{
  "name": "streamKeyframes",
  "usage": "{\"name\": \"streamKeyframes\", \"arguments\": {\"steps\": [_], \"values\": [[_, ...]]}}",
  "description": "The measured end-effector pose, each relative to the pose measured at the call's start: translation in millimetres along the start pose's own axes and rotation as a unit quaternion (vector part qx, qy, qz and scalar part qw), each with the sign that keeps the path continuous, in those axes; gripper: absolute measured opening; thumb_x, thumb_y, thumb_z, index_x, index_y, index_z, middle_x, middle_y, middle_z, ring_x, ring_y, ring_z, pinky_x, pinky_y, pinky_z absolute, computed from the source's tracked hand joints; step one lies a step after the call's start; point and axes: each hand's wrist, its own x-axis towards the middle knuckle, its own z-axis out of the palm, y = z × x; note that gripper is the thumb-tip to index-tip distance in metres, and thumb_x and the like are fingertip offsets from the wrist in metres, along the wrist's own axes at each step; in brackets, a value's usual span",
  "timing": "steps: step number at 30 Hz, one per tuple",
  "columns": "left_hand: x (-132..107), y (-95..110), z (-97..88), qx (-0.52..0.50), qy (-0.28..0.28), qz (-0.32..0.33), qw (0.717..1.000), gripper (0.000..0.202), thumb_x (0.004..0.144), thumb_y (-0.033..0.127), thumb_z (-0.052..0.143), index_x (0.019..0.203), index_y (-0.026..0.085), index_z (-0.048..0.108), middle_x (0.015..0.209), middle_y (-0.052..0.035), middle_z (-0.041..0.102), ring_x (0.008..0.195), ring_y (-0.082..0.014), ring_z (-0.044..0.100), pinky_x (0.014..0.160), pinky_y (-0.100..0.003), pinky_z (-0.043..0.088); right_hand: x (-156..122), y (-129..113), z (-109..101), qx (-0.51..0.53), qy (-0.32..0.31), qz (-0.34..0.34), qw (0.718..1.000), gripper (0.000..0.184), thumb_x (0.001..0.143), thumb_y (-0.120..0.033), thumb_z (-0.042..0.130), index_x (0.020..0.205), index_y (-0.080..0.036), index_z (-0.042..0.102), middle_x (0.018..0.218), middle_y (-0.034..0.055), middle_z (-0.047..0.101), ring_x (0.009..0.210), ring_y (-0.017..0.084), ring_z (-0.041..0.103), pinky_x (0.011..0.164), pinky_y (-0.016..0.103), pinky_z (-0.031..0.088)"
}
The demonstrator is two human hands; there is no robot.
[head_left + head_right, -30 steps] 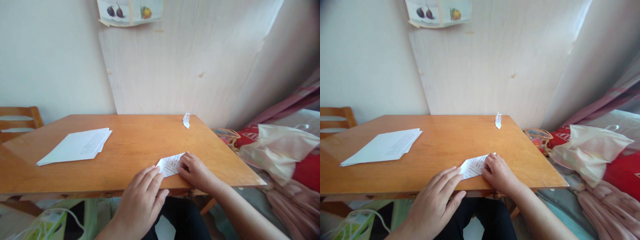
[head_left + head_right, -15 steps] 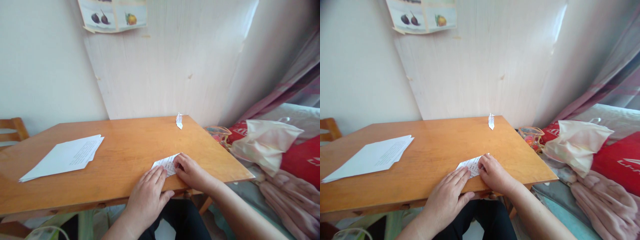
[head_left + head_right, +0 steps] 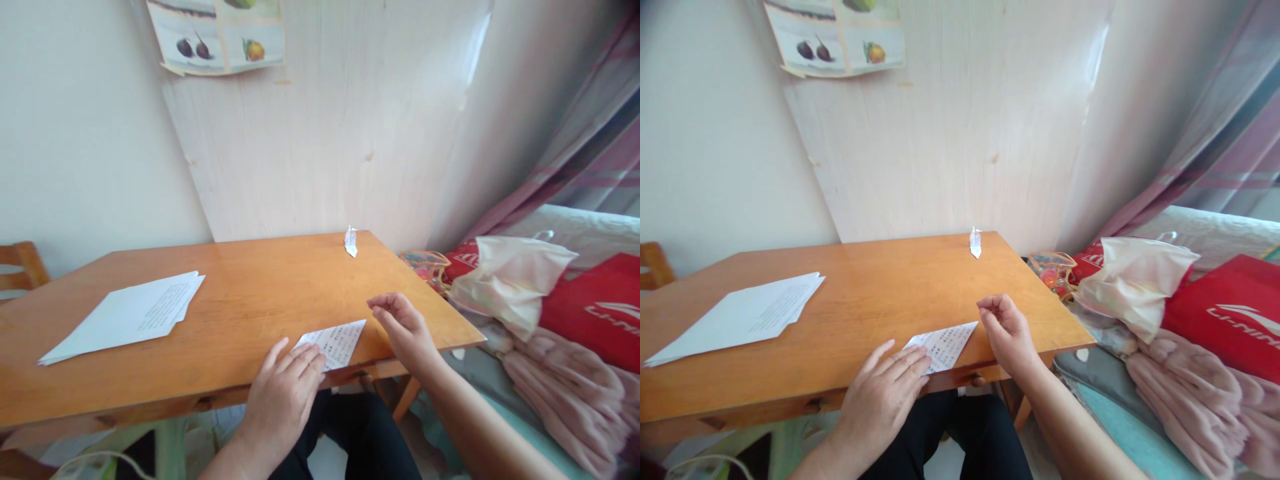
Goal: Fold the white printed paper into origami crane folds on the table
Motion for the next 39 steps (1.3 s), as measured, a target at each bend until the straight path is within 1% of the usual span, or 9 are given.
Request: {"name": "streamKeyframes", "arguments": {"steps": [4, 7, 9, 12, 16, 20, 27, 31, 39], "values": [[-1, -1, -13.4, -0.043, 0.058, -0.027, 0.997, 0.027, 0.096, 0.017, 0.053, 0.115, 0.026, 0.069, 0.114, -0.0043, 0.076, 0.102, -0.0242, 0.071, 0.112, -0.056, 0.032, -8, -18, -4, 0.054, 0.093, -0.007, 0.994, 0.017, 0.09, -0.037, 0.065, 0.095, -0.022, 0.06, 0.095, 0.0043, 0.064, 0.09, 0.02, 0.058, 0.079, 0.035, 0.045], [2, 2, -23.9, -0.133, 0.13, -0.13, 0.974, 0.023, 0.094, 0.026, 0.058, 0.113, 0.028, 0.072, 0.106, -0.0029, 0.078, 0.094, -0.0235, 0.072, 0.109, -0.049, 0.038, -16, -29, -1, 0.068, 0.14, -0.003, 0.988, 0.022, 0.09, -0.041, 0.065, 0.1, -0.022, 0.06, 0.1, 0.0046, 0.063, 0.093, 0.02, 0.058, 0.078, 0.034, 0.046], [6, 7, -29.2, -0.241, 0.162, -0.233, 0.928, 0.023, 0.094, 0.034, 0.059, 0.11, 0.027, 0.074, 0.109, -0.004, 0.077, 0.099, -0.0254, 0.07, 0.099, -0.041, 0.047, -24, -34, 4, 0.081, 0.132, 0.014, 0.988, 0.025, 0.091, -0.044, 0.064, 0.103, -0.022, 0.059, 0.102, 0.0052, 0.063, 0.095, 0.021, 0.059, 0.077, 0.034, 0.047], [10, 13, -31.6, -0.429, 0.165, -0.333, 0.823, 0.033, 0.092, 0.045, 0.061, 0.112, 0.022, 0.074, 0.106, -0.0067, 0.077, 0.095, -0.0257, 0.07, 0.088, -0.035, 0.052, -38, -39, 17, 0.109, 0.062, 0.063, 0.99, 0.031, 0.094, -0.051, 0.057, 0.107, -0.023, 0.06, 0.104, 0.0065, 0.065, 0.097, 0.022, 0.06, 0.077, 0.035, 0.048], [11, 16, -27.1, -0.565, 0.198, -0.38, 0.706, 0.041, 0.082, 0.048, 0.073, 0.108, 0.016, 0.074, 0.101, -0.0091, 0.077, 0.092, -0.0256, 0.07, 0.09, -0.036, 0.052, -55, -44, 36, 0.127, -0.03, 0.11, 0.985, 0.039, 0.095, -0.057, 0.053, 0.111, -0.022, 0.063, 0.107, 0.0087, 0.067, 0.102, 0.025, 0.061, 0.079, 0.036, 0.048], [8, 20, -23.5, -0.632, 0.198, -0.388, 0.641, 0.041, 0.081, 0.046, 0.075, 0.108, 0.015, 0.073, 0.103, -0.0108, 0.076, 0.094, -0.0249, 0.07, 0.094, -0.038, 0.05, -63, -52, 49, 0.171, -0.087, 0.157, 0.969, 0.041, 0.093, -0.058, 0.056, 0.106, -0.021, 0.067, 0.105, 0.0096, 0.069, 0.101, 0.026, 0.061, 0.076, 0.034, 0.047], [0, 33, -27.3, -0.656, 0.164, -0.386, 0.628, 0.042, 0.083, 0.044, 0.074, 0.113, 0.015, 0.071, 0.106, -0.0113, 0.075, 0.096, -0.0247, 0.069, 0.091, -0.036, 0.05, -62, -62, 61, 0.245, -0.084, 0.202, 0.944, 0.033, 0.082, -0.047, 0.073, 0.073, -0.018, 0.061, 0.067, -0.0007, 0.057, 0.063, 0.013, 0.049, 0.061, 0.026, 0.036], [0, 36, -35.6, -0.654, 0.118, -0.365, 0.652, 0.035, 0.087, 0.04, 0.07, 0.113, 0.016, 0.071, 0.104, -0.0094, 0.075, 0.093, -0.0223, 0.068, 0.088, -0.033, 0.05, -60, -60, 59, 0.248, -0.08, 0.189, 0.947, 0.031, 0.08, -0.045, 0.075, 0.072, -0.019, 0.059, 0.065, -0.002, 0.054, 0.06, 0.013, 0.045, 0.059, 0.026, 0.034], [6, 26, -41.3, -0.633, 0.135, -0.351, 0.677, 0.029, 0.087, 0.045, 0.069, 0.088, 0.015, 0.07, 0.084, -0.0052, 0.073, 0.074, -0.0157, 0.062, 0.073, -0.026, 0.047, -66, -64, 58, 0.226, -0.123, 0.171, 0.951, 0.031, 0.081, -0.044, 0.074, 0.073, -0.02, 0.056, 0.064, -0.0029, 0.053, 0.059, 0.013, 0.043, 0.059, 0.027, 0.033]]}}
